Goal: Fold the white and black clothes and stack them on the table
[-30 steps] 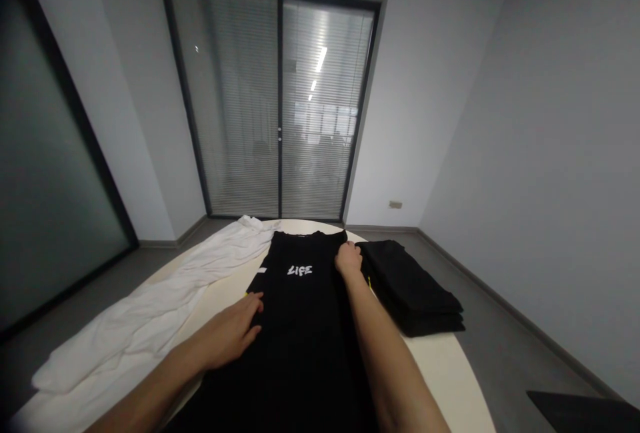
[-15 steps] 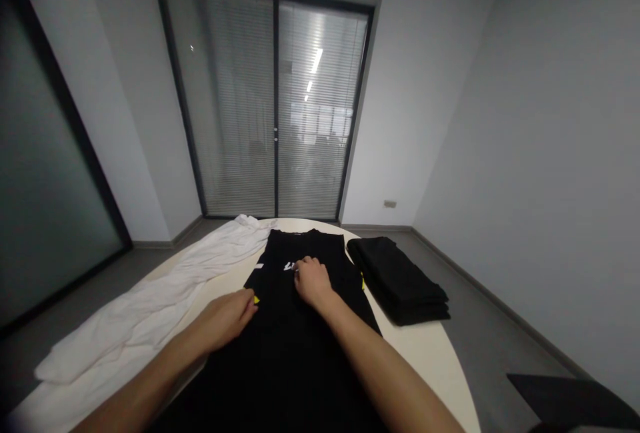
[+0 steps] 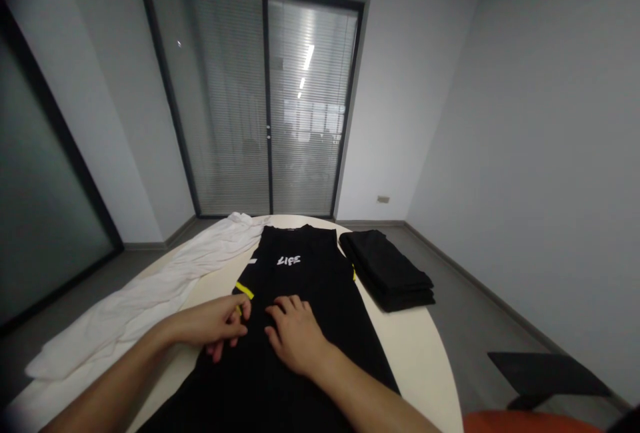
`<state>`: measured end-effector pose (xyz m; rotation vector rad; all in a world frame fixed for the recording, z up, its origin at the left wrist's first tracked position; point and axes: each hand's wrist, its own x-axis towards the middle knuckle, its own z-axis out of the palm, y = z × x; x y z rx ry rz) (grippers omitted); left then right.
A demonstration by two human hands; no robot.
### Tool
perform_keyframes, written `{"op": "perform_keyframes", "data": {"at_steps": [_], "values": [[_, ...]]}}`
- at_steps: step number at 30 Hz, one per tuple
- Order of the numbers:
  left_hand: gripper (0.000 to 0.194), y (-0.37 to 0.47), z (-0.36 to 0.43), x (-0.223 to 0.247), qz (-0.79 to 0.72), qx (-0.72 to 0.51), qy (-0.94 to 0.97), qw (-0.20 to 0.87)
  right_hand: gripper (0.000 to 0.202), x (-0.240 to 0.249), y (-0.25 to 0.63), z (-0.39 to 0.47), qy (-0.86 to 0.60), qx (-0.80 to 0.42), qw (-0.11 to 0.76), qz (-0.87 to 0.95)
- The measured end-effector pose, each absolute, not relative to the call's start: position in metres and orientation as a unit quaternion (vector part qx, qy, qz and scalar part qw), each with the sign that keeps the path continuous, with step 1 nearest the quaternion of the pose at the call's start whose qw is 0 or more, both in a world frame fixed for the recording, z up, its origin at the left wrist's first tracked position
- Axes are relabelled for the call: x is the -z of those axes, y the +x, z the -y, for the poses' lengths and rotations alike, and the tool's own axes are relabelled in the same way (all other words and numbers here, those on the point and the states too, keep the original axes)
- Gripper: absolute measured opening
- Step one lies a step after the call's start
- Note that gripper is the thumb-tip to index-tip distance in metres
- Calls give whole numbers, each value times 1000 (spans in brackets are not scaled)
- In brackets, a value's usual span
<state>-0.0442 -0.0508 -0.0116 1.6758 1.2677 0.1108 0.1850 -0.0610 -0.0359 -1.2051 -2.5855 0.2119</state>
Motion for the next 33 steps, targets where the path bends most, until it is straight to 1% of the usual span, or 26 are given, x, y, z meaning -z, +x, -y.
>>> {"op": "perform_keyframes", "data": {"at_steps": [1,2,3,6,7,9,13,15,19,22,24,27,28,31,33], "values": [[25,-45,49,13,-518,-60,692,499,34,36,185,61,-410,-74,139,898],[26,-47,46,15,-519,-76,703,480,32,35,186,62,-404,-74,137,901],[28,-49,44,16,-523,-94,724,440,29,35,186,61,-399,-73,135,904],[33,-58,36,22,-507,-138,807,269,23,32,186,60,-380,-60,127,914],[34,-60,34,23,-493,-140,828,230,22,32,186,60,-370,-54,124,919],[32,-64,31,26,-474,-129,849,197,21,29,184,60,-347,-39,116,930],[23,-68,28,29,-471,-120,851,199,21,22,175,69,-285,-22,96,954],[20,-71,25,30,-467,-127,850,209,24,19,164,78,-244,-27,95,965],[20,-74,23,32,-460,-137,848,225,43,19,136,96,-176,-34,118,977],[22,-74,23,33,-460,-142,846,230,58,27,116,103,-161,-43,125,978],[22,-73,24,32,-453,-150,847,235,55,32,108,105,-155,-46,114,980],[23,-72,25,27,-448,-159,843,251,32,30,106,108,-145,-57,96,983],[23,-71,25,25,-449,-161,840,257,28,27,108,109,-146,-71,100,982],[24,-66,26,21,-452,-188,831,263,27,11,125,109,-158,-128,139,969],[22,-60,27,22,-451,-216,828,253,28,2,140,106,-161,-164,146,962]]}}
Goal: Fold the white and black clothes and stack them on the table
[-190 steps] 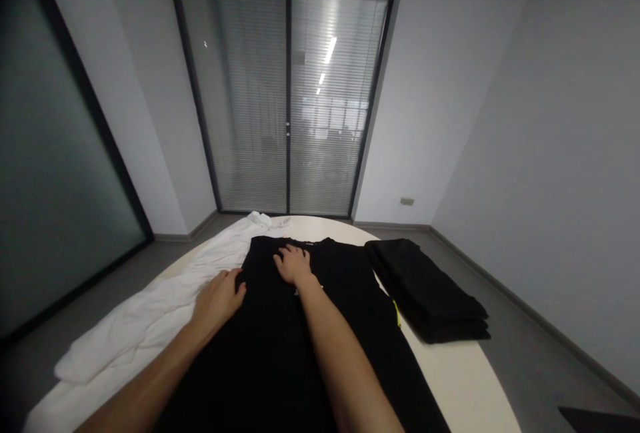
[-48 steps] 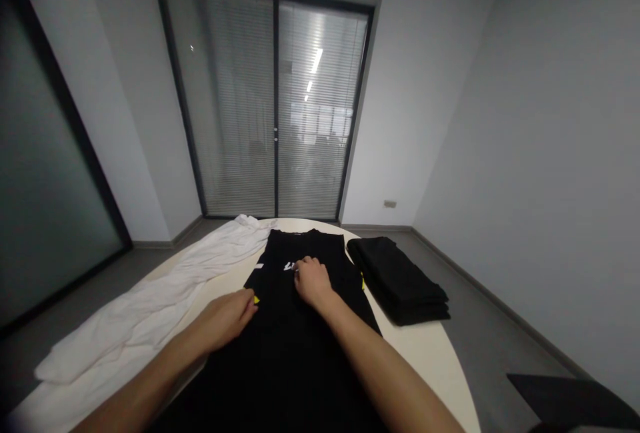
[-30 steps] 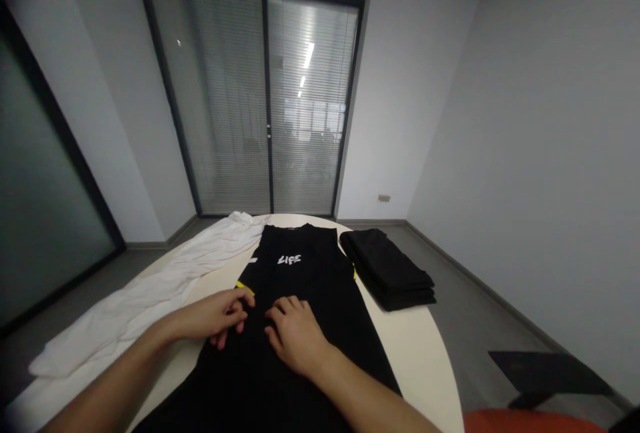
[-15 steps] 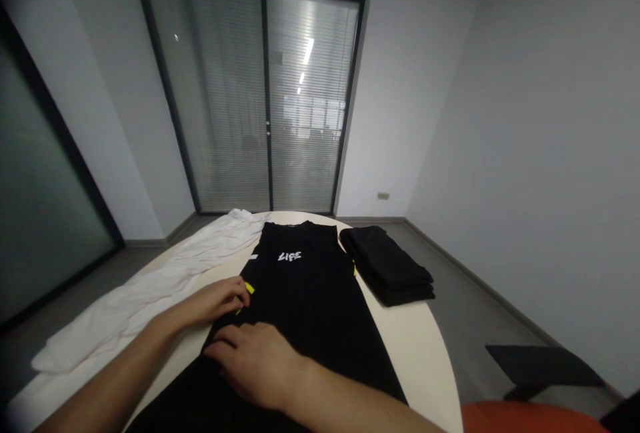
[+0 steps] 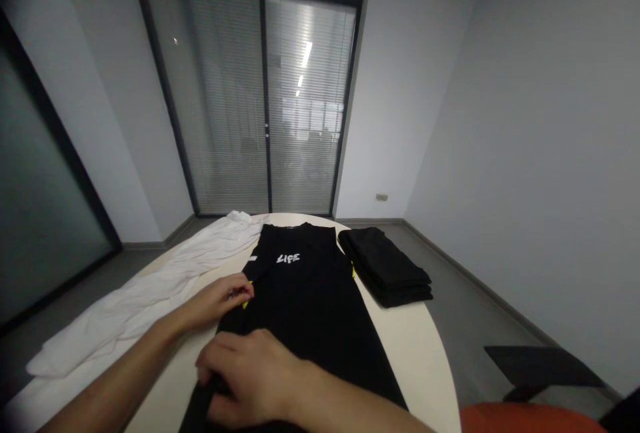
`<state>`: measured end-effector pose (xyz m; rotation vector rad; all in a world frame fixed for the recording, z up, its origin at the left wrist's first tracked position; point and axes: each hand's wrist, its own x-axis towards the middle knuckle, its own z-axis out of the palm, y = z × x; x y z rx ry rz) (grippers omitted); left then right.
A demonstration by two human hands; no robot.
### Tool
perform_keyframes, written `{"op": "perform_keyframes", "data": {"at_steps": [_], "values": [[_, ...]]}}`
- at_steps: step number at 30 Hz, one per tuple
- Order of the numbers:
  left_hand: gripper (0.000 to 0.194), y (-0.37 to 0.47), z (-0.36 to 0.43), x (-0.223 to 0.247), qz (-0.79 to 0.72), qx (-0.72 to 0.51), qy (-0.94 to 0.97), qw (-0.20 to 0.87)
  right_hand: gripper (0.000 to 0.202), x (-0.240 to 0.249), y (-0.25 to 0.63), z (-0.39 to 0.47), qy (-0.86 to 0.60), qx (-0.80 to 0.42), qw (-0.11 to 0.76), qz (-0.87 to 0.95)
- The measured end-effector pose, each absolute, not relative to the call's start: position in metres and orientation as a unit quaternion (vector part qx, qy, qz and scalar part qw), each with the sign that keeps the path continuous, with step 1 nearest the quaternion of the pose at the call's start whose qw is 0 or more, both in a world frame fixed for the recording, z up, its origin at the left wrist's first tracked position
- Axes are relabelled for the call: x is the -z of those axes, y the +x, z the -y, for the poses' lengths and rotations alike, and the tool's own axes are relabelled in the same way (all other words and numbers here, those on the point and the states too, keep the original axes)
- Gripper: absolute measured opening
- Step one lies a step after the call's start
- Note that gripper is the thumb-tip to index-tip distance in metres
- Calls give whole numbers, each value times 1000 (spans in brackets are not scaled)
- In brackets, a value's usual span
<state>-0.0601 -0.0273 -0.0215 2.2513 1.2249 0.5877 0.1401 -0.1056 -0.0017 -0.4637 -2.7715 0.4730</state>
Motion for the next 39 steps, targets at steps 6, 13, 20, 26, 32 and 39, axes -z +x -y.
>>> {"op": "perform_keyframes", "data": {"at_steps": [6,13,20,26,32,39], "values": [[19,-40,30,35,-443,-193,863,147,23,5,178,96,-116,-168,46,978],[20,-26,29,44,-471,-236,845,91,19,1,195,98,-78,-159,53,983],[17,-15,29,53,-466,-213,853,96,9,2,200,98,-74,-183,-19,980],[22,-7,35,54,-444,-192,870,98,7,2,198,102,-58,-216,-49,973],[46,-16,31,76,-486,-193,849,78,8,5,202,90,-108,-338,-142,924],[69,-22,31,84,-508,-124,848,81,28,-12,201,62,-359,-282,25,889]]}}
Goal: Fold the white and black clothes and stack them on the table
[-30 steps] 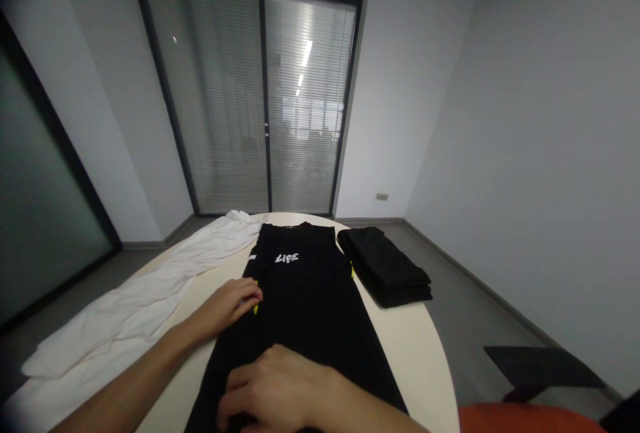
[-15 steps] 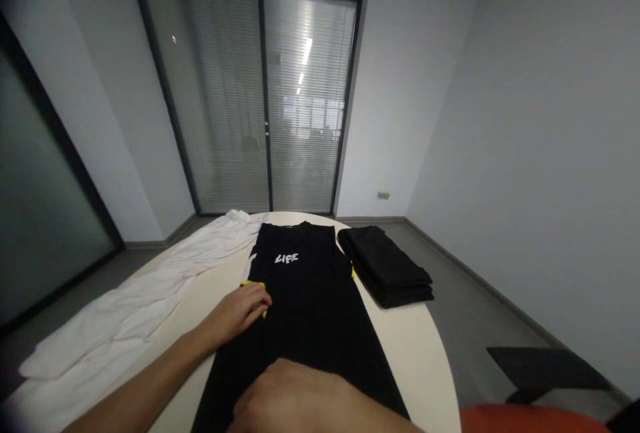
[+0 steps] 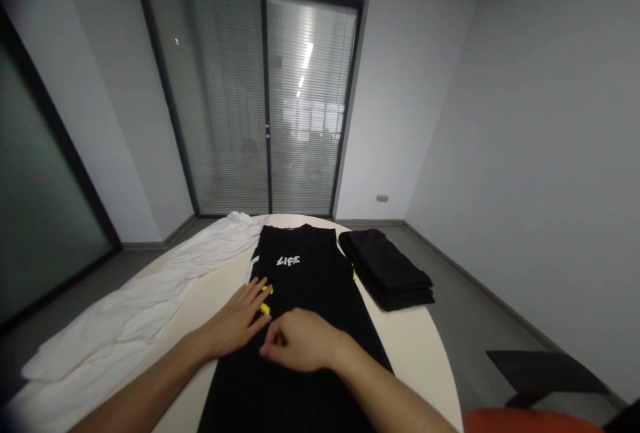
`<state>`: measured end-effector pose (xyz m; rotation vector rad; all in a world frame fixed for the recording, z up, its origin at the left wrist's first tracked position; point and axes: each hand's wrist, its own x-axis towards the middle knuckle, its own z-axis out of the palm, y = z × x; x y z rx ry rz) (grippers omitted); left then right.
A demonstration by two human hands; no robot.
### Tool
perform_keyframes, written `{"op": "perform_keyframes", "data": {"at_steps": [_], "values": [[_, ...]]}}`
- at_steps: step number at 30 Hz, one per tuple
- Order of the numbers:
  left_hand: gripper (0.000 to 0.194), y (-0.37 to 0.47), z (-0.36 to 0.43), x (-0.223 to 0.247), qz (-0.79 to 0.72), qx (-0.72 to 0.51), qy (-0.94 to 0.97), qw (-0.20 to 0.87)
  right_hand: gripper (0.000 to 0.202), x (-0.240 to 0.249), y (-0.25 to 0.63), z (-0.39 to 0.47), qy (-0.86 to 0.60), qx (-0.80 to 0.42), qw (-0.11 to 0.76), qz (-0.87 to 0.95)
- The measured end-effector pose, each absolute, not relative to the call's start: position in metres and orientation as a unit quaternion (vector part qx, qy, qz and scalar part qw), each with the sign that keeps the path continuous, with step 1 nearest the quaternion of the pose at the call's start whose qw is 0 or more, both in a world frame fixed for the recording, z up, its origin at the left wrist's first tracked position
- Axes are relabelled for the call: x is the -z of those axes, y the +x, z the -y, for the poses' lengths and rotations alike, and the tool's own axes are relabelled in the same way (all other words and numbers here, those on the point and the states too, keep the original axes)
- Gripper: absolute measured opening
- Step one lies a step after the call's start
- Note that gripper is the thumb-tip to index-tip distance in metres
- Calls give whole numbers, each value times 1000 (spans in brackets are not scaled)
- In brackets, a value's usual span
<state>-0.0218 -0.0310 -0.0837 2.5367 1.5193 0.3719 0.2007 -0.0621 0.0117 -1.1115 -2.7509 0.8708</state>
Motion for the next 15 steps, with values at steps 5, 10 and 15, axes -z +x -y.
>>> {"op": "perform_keyframes", "data": {"at_steps": [5,10,15], "values": [[76,-18,34,76,-522,-101,844,78,30,-7,184,-4,-550,-155,101,815],[78,-16,36,71,-528,-94,840,81,47,13,156,-61,-629,-152,103,755],[78,-16,35,70,-530,-83,840,75,52,27,129,-82,-654,-164,111,730]]}}
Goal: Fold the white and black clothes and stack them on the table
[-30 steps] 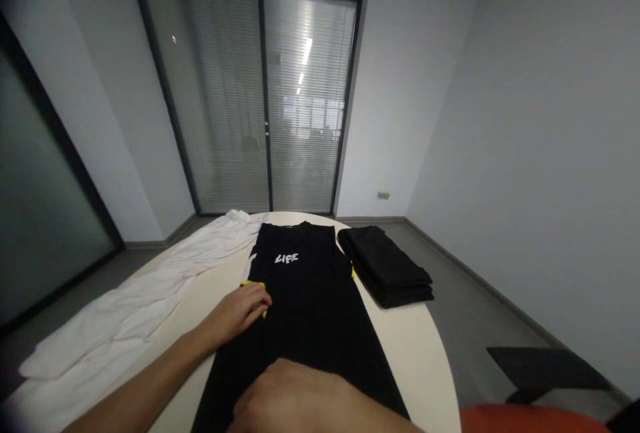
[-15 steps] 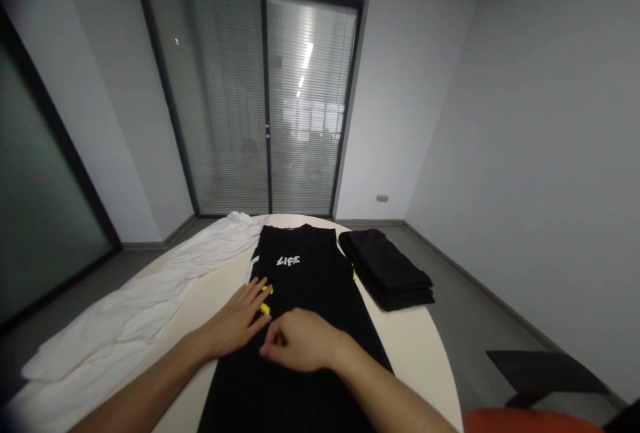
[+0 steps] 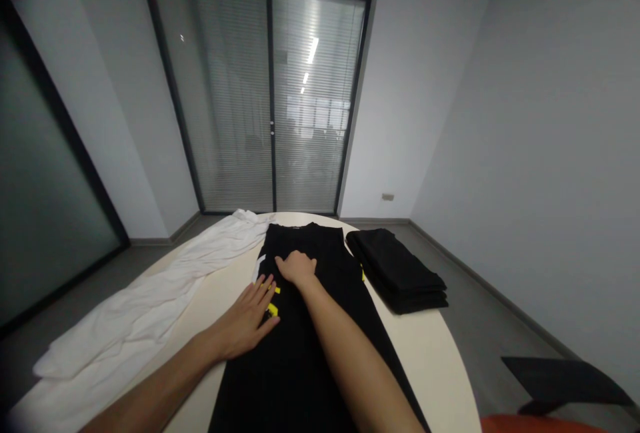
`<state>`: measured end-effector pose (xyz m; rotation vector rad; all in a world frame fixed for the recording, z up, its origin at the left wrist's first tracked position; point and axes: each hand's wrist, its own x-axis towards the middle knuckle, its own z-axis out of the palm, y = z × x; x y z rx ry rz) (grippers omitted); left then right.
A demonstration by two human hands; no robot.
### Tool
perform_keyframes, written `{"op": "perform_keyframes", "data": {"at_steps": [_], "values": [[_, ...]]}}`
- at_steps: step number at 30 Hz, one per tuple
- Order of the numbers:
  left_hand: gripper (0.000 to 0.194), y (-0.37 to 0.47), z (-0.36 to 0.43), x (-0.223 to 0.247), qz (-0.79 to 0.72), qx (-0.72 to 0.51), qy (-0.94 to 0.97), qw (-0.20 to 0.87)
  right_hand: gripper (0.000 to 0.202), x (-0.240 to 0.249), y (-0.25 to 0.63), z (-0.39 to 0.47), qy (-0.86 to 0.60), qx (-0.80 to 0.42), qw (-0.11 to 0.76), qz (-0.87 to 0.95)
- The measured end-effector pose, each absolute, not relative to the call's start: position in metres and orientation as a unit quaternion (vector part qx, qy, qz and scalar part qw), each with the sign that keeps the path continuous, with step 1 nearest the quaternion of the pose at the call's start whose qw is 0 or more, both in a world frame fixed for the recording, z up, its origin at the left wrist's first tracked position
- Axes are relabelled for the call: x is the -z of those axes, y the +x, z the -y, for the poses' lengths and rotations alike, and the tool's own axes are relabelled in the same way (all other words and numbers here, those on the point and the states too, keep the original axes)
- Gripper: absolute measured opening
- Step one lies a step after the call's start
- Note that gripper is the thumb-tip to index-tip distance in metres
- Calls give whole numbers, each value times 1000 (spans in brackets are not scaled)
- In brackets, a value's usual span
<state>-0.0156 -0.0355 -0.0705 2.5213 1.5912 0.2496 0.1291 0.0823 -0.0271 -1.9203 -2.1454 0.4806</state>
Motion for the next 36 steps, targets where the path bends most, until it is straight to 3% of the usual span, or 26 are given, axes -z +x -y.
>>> {"op": "perform_keyframes", "data": {"at_steps": [6,12,18,27,36], "values": [[77,-15,37,67,-529,-90,841,61,33,29,127,-92,-639,-195,141,731],[76,-15,41,61,-526,-78,844,73,18,48,140,-88,-591,-146,244,755],[73,-14,44,60,-494,-92,860,85,22,71,145,-80,-516,-141,304,788],[74,-12,47,61,-471,-83,871,112,30,67,148,-79,-495,-87,284,817],[76,-5,56,50,-470,-64,872,123,32,56,170,-54,-517,-66,322,790]]}}
